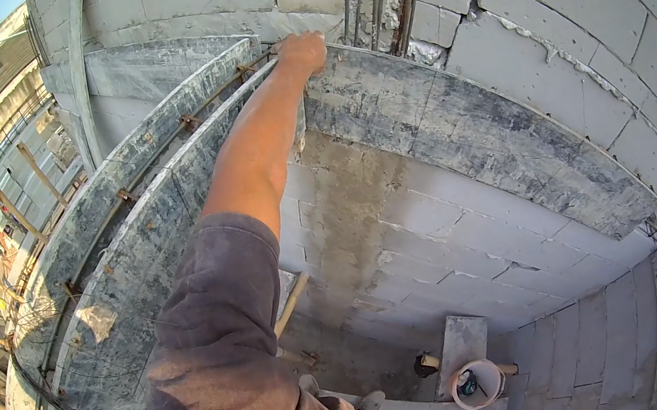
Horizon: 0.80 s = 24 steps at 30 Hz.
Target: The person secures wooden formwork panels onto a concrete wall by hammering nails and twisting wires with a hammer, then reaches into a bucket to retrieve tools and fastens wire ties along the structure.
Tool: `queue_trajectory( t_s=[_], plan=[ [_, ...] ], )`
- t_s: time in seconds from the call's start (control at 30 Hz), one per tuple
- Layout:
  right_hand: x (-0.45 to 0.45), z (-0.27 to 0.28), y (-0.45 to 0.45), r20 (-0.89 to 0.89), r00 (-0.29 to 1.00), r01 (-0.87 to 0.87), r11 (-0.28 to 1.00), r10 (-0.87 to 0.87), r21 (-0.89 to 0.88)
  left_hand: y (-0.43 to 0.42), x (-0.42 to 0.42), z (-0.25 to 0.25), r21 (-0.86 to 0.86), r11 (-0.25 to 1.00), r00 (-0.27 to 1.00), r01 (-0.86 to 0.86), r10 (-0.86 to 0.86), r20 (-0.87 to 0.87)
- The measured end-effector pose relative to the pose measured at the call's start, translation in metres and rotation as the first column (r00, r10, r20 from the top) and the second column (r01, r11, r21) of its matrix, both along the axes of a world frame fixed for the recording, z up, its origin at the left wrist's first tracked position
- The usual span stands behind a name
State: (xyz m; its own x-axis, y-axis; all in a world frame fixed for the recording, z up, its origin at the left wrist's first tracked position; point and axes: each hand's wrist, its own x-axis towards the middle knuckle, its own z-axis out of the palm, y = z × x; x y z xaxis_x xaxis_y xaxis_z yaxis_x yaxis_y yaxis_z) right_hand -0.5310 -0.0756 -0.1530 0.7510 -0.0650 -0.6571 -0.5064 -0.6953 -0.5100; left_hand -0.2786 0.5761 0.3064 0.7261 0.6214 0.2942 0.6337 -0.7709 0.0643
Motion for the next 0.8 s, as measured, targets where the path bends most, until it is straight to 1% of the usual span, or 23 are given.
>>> queue_trajectory(
  t_s=[0.1,0.3,0.4,0.6,0.7,0.8],
  plan=[
    [-0.007,0.001,0.000,-0.001,1.000,0.011,1.000,-0.011,0.001,0.005,0.001,-0.005,0.012,1.000,0.998,0.028,-0.029,0.062],
    [-0.023,0.004,-0.002,-0.011,0.999,0.031,0.999,-0.031,-0.007,0.032,0.014,-0.007,0.041,0.993,0.994,0.108,-0.107,-0.025],
    [-0.029,0.004,-0.002,-0.012,0.999,0.046,0.999,-0.046,-0.010,0.040,0.021,-0.009,0.024,0.996,0.996,0.085,-0.086,0.013],
    [-0.044,0.007,-0.005,-0.022,0.998,0.061,0.998,-0.062,-0.015,0.050,0.028,-0.003,-0.018,0.994,0.990,0.110,-0.111,-0.088],
    [-0.052,0.007,-0.010,-0.021,0.997,0.079,0.997,-0.079,-0.016,0.051,0.031,-0.007,-0.008,0.994,0.994,0.106,-0.106,-0.009],
    [-0.063,0.008,-0.019,-0.025,0.995,0.093,0.995,-0.094,-0.017,0.044,0.022,-0.004,-0.004,0.994,0.994,0.110,-0.110,-0.001]
  ],
)
